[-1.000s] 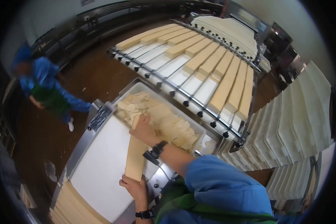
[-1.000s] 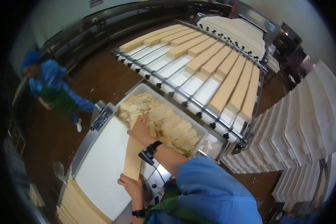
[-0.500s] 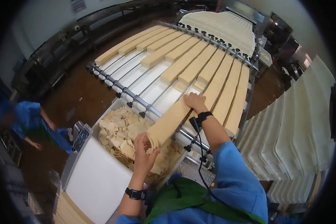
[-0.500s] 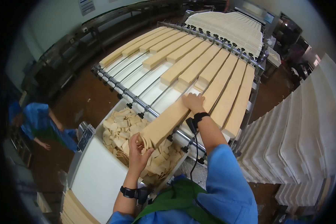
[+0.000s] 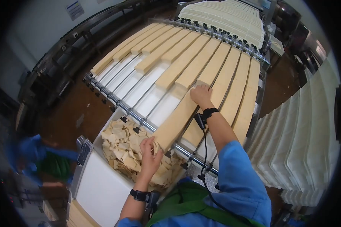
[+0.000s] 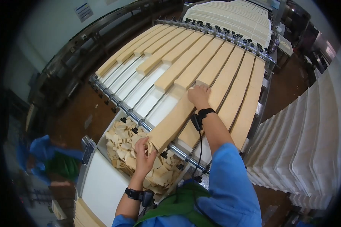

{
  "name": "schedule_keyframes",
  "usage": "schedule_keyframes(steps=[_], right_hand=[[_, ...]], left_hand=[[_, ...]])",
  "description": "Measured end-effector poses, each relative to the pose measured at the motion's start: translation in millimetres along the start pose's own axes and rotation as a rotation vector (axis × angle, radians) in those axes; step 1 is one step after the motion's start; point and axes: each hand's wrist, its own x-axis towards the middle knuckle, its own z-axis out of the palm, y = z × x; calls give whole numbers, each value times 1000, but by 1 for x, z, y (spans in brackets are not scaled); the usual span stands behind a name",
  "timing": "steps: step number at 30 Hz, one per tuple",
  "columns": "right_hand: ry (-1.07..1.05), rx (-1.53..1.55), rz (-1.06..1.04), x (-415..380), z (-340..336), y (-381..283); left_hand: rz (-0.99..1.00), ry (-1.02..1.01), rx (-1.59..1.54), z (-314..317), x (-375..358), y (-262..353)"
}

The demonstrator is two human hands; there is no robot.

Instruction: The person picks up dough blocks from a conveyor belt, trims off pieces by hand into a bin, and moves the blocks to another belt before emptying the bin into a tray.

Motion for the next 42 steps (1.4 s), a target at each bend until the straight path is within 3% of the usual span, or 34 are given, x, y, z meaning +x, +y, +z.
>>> schedule_keyframes(steps=[4, 7, 10, 12, 14, 17, 20, 22, 24, 27, 28, 30, 32, 34, 37, 42], right_hand=[[313, -59, -49, -6, 7, 3], [291, 119, -296, -39, 4, -22], [55, 568, -672, -93, -8, -49], [-4, 510, -959, -134, -26, -65], [-45, 300, -1060, -161, -26, -70], [-100, 47, -915, -172, -20, -70], [-56, -133, -772, -177, -8, -72], [-98, -162, -727, -172, 16, -68], [-108, -276, -695, -186, -8, -100], [-19, -132, -887, -196, -3, -125], [-92, -77, -942, -209, 2, -146], [-228, 19, -1029, -235, 8, -179], [-315, 77, -1169, -260, 39, -211], [-416, 63, -1236, -302, 66, -251], [-499, 179, -1373, -371, 126, -309], [-632, -13, -1372, -514, 187, -412]], left_hand=[[39, -47, -37, 25, 23, -12], [111, -30, 19, 45, 39, -24], [125, 77, -19, 45, 43, -33], [2, 142, -105, 28, 27, -40], [-189, 169, -220, 3, 6, -43], [-248, 227, -460, -14, -29, -69], [-224, 225, -224, -42, -65, -72], [-294, 277, -204, -59, -100, -96], [-385, 349, -178, -84, -144, -120], [-485, 702, 208, -130, -228, -160], [-497, 809, 352, -145, -262, -178], [-805, 971, 700, -178, -334, -194], [-1234, 1039, 943, -206, -401, -195], [-1599, 1137, 794, -236, -431, -162], [-1677, 1098, 573, -263, -489, -171], [-1533, 1009, 744, -268, -508, -195]])
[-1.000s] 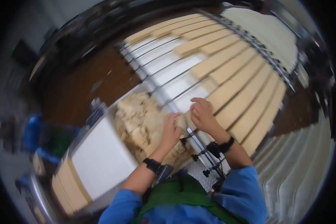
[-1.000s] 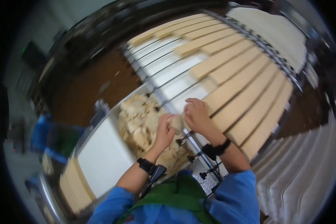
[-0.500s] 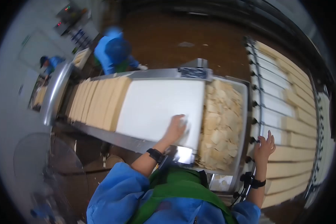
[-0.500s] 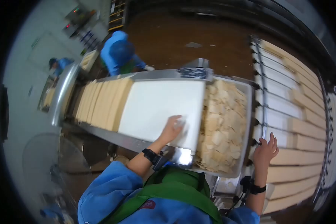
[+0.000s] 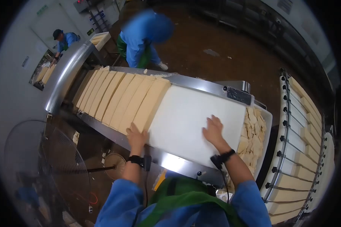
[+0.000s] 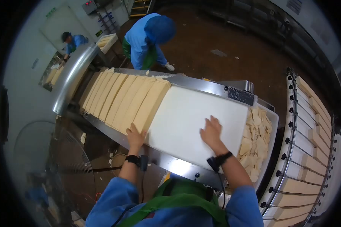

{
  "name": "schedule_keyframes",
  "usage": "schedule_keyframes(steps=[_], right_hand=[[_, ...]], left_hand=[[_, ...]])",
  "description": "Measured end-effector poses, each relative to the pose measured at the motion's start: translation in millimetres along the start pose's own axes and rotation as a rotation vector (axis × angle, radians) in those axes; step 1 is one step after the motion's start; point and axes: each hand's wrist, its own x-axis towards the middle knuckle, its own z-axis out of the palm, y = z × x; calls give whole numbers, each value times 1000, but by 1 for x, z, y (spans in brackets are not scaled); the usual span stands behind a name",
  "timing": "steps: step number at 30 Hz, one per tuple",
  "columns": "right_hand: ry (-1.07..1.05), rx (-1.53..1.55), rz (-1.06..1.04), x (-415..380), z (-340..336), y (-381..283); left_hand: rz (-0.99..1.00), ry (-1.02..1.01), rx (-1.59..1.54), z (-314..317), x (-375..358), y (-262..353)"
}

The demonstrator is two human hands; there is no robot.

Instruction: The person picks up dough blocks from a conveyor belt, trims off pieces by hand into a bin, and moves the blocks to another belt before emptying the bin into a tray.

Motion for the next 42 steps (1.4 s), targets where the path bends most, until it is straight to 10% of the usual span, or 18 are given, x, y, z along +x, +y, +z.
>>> schedule_keyframes(steps=[10, 20, 33, 42], right_hand=[[111, 89, 62, 162, 45, -169], [51, 83, 149, 162, 19, -206], [276, 188, 803, 13, -93, 28], [951, 515, 994, -149, -139, 185]], left_hand=[[121, -22, 91, -12, -5, 7], [179, -60, -6, -16, -9, 9], [627, -748, -334, -29, -101, 119], [924, -502, -596, -27, -195, 251]])
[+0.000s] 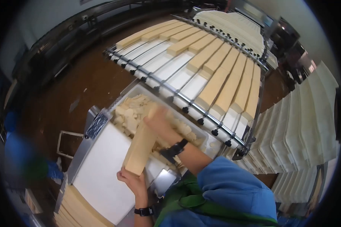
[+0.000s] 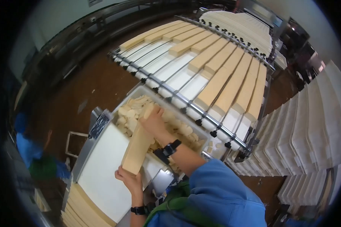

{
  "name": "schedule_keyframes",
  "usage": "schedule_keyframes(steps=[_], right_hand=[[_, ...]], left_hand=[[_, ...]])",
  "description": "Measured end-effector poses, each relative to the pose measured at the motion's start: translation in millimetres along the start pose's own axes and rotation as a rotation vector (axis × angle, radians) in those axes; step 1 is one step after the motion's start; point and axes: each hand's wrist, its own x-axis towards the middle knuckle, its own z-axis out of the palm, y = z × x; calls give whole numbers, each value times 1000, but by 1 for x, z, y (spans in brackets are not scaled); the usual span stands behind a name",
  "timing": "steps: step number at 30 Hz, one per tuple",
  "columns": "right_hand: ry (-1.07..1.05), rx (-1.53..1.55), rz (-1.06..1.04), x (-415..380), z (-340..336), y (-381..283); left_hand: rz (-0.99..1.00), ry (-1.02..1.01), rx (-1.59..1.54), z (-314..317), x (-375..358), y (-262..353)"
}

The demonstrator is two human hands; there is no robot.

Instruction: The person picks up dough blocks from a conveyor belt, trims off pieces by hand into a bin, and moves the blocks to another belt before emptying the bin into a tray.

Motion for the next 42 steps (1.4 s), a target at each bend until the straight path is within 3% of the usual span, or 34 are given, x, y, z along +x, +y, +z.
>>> schedule_keyframes(steps=[4, 6, 7, 10, 14, 18, 24, 28, 29, 32, 33, 37, 40, 41, 42], right_hand=[[203, 37, 56, 72, -103, 28], [189, -31, 174, 105, -144, 40], [111, -207, 215, 127, -159, 53], [-26, -490, 201, 189, -175, 112], [-52, -542, 165, 239, -181, 148], [-272, -509, 29, 241, -204, 138], [295, -723, 22, 272, -167, 181], [162, -480, -141, 224, -188, 131], [70, -407, -173, 210, -179, 125], [-37, -98, -473, 146, -156, 107], [-61, -76, -618, 126, -164, 98], [-21, -234, -622, 105, -161, 95], [19, -305, -560, 99, -153, 92], [34, -291, -526, 96, -149, 92], [63, -285, -488, 94, -146, 93]], left_hand=[[278, -47, -42, 38, 36, 82], [464, -71, -53, 54, 54, 117], [573, -46, -33, 64, 64, 127], [173, -474, -669, 89, 87, 153], [228, -615, -613, 120, 100, 152], [210, -532, -523, 141, 104, 149], [404, -541, -468, 174, 116, 170], [429, -620, -398, 200, 119, 202], [553, -565, -301, 214, 123, 194], [382, -598, -376, 207, 117, 207], [370, -560, -435, 206, 118, 202], [382, -68, 33, 188, 108, 192], [417, -274, 86, 202, 103, 189], [265, -487, -277, 214, 107, 191], [225, -533, -428, 228, 110, 184]])
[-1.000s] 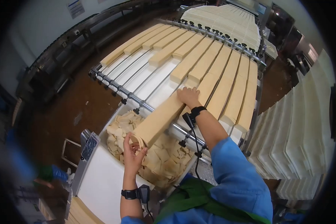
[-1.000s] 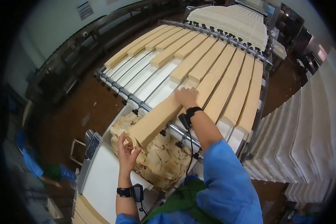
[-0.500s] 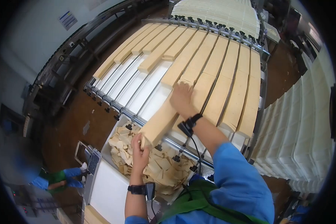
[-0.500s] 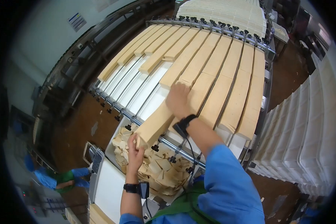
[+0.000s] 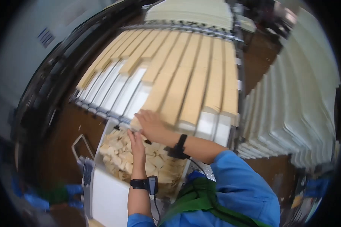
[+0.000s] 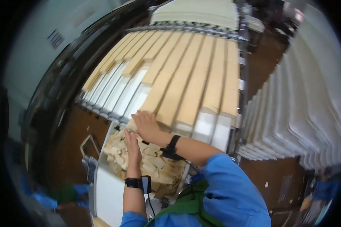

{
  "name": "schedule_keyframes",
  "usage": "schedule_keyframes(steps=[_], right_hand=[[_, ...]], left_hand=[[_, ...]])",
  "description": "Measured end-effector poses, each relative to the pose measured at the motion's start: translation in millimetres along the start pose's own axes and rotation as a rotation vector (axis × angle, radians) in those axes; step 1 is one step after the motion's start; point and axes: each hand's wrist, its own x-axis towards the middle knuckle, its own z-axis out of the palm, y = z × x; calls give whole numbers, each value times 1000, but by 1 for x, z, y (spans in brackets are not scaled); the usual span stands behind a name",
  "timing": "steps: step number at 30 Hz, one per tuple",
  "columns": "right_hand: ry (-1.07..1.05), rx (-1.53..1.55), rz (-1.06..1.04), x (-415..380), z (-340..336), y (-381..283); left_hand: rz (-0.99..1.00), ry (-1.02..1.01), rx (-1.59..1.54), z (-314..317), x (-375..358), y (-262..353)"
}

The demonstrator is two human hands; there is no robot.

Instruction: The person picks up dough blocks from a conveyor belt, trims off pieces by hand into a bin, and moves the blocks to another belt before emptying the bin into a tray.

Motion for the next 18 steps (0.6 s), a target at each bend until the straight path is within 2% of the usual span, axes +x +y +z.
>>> schedule_keyframes(steps=[2, 3, 6, 7, 9, 10, 11, 12, 13, 14, 15, 18], right_hand=[[60, 3, 82, -8, -14, 5], [86, 16, 112, -17, -29, 5], [155, -20, 241, -68, -120, 22], [171, -32, 284, -88, -155, 30], [402, 94, 478, -140, -233, 53], [591, -37, 556, -166, -283, 44], [737, -164, 466, -191, -336, 45], [854, -4, 590, -216, -390, 37], [1024, -175, 560, -245, -436, 59], [1075, -267, 527, -272, -491, 58], [1159, -154, 614, -291, -540, 53], [1498, 343, 600, -315, -644, 43]], left_hand=[[-17, -119, -334, 23, 25, -36], [9, -254, -363, 25, 40, -57], [-45, -36, -477, 42, 28, -4], [-68, -51, -510, 43, 36, -7], [-108, 0, -544, 50, 47, -8], [-126, 67, -545, 54, 47, -4], [-127, 64, -541, 55, 48, -1], [-130, 68, -535, 56, 48, 3], [-131, 75, -533, 56, 49, 6], [-166, 124, -436, 57, 50, 12], [-198, 176, -337, 59, 50, 18], [-307, 260, -198, 66, 50, 32]])
